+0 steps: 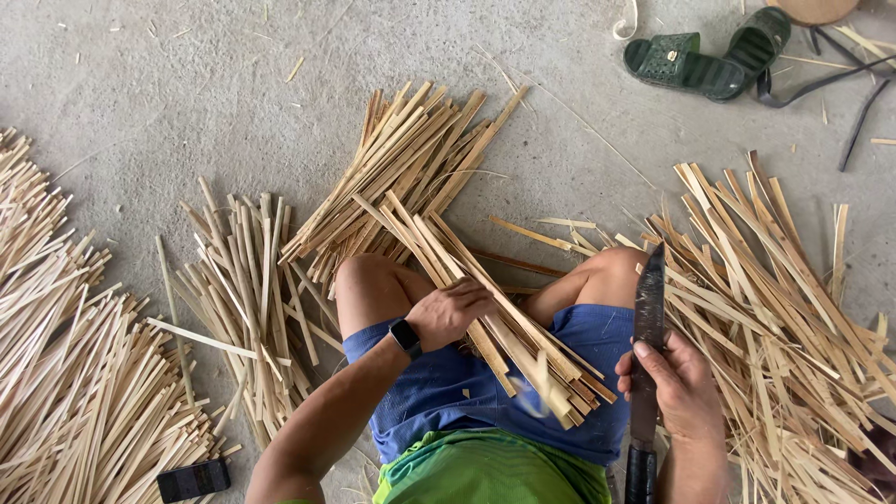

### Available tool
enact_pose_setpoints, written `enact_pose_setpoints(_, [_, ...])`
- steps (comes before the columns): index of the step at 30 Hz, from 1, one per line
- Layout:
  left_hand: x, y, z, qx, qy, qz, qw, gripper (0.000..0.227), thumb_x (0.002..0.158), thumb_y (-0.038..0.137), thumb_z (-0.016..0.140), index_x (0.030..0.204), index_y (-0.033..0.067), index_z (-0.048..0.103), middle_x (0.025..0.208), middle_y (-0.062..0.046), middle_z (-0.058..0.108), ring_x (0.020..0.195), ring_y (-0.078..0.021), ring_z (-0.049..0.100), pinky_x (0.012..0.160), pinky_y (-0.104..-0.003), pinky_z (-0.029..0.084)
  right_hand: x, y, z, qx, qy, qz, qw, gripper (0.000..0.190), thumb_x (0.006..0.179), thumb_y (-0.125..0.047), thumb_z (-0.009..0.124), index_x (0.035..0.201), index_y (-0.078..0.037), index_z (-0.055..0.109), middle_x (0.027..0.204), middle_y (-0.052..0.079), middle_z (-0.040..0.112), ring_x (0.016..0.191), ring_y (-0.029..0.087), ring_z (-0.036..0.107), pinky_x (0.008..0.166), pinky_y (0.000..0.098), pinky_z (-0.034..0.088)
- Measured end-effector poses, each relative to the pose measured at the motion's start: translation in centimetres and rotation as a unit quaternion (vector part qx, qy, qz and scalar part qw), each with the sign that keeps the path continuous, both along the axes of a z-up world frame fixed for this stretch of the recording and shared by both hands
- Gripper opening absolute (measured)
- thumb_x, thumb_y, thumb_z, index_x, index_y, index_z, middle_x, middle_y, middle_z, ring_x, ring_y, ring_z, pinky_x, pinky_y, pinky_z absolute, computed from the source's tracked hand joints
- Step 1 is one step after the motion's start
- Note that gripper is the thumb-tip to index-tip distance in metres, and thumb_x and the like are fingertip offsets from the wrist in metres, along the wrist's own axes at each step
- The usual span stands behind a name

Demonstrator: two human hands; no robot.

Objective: The person shaves and trims thin bamboo strips using a large knife while sitting on the floor, handling the strips individually and placing them in a pile.

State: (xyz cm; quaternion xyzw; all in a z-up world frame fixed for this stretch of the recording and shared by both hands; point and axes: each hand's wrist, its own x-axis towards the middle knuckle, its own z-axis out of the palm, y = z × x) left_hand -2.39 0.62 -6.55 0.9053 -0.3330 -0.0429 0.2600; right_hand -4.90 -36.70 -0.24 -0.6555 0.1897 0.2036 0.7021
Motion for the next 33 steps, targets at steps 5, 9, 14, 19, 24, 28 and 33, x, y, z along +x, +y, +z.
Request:
enact_pose_setpoints(5, [4.2, 0.6, 1.2, -0.082, -0.262, 0.103, 0.956, 0.044, 0.084, -0.015, 0.057, 0.125, 0.0025, 0.058, 0.131, -0.015, 0.068, 0.125, -0.0291, 0.068, 0.108, -0.044, 0.053, 0.2, 1.3, 2.4, 0.062, -0.029, 0.038, 0.997, 0.018, 0.094, -0.015, 0.063, 0.105, -0.001, 0.061, 0.075, 0.016, 0.071, 0.056, 0.019, 0.067, 0.048, 0.033, 0.056])
enact_pose_setpoints(9, [6.7, -1.8, 0.8, -0.245, -0.195, 0.158, 0.936, 0.037, 0.099, -0.01, 0.062, 0.132, 0.0041, 0.054, 0.129, -0.013, 0.069, 0.122, -0.0273, 0.069, 0.104, -0.037, 0.061, 0.9, 3.8, 4.5, 0.119, -0.105, 0.042, 0.986, 0.031, 0.099, -0.017, 0.065, 0.121, 0.003, 0.053, 0.078, 0.015, 0.069, 0.055, 0.016, 0.062, 0.049, 0.0281, 0.054])
enact_pose_setpoints(14, [7.6, -5.4, -2.0, -0.1, -0.253, 0.16, 0.949, 0.042, 0.076, -0.006, 0.065, 0.117, 0.0016, 0.066, 0.119, -0.015, 0.072, 0.113, -0.0313, 0.07, 0.095, -0.044, 0.061, 1.9, 7.8, 7.3, 0.357, -0.137, 0.055, 0.922, 0.062, 0.104, -0.029, 0.057, 0.158, -0.006, 0.038, 0.079, 0.007, 0.061, 0.05, 0.008, 0.053, 0.041, 0.0216, 0.043])
enact_pose_setpoints(19, [6.1, -6.4, -3.1, -0.253, -0.06, 0.191, 0.946, 0.027, 0.086, -0.005, 0.066, 0.114, -0.0028, 0.068, 0.112, -0.016, 0.072, 0.102, -0.0329, 0.071, 0.084, -0.039, 0.063, 2.0, 9.9, 8.2, 0.238, -0.185, 0.107, 0.947, 0.059, 0.106, -0.031, 0.049, 0.159, -0.008, 0.035, 0.071, 0.0, 0.047, 0.046, 0.004, 0.042, 0.038, 0.0195, 0.036])
enact_pose_setpoints(24, [5.9, -6.1, -2.0, -0.258, -0.035, 0.195, 0.946, 0.022, 0.092, -0.002, 0.071, 0.114, 0.0001, 0.067, 0.11, -0.017, 0.072, 0.099, -0.0342, 0.071, 0.081, -0.04, 0.062, 1.5, 9.8, 8.2, 0.177, -0.196, 0.141, 0.954, 0.053, 0.108, -0.031, 0.038, 0.155, -0.007, 0.04, 0.072, -0.002, 0.043, 0.048, 0.004, 0.038, 0.041, 0.0191, 0.034])
enact_pose_setpoints(28, [6.2, -6.2, -1.3, -0.279, -0.02, 0.183, 0.942, 0.03, 0.09, -0.006, 0.065, 0.12, -0.0007, 0.067, 0.111, -0.017, 0.071, 0.1, -0.0344, 0.07, 0.083, -0.039, 0.062, 1.5, 9.6, 7.9, 0.213, -0.189, 0.147, 0.947, 0.042, 0.119, -0.03, 0.037, 0.115, 0.006, 0.058, 0.073, -0.002, 0.041, 0.052, 0.004, 0.039, 0.045, 0.0203, 0.034])
enact_pose_setpoints(33, [6.5, -6.2, -1.1, -0.266, -0.026, 0.188, 0.945, 0.025, 0.092, -0.003, 0.07, 0.118, -0.0004, 0.067, 0.109, -0.017, 0.072, 0.099, -0.0345, 0.069, 0.081, -0.039, 0.06, 1.9, 10.3, 9.1, 0.181, -0.179, 0.137, 0.957, 0.039, 0.107, -0.028, 0.04, 0.128, 0.001, 0.055, 0.066, -0.003, 0.038, 0.048, 0.003, 0.035, 0.04, 0.0191, 0.03])
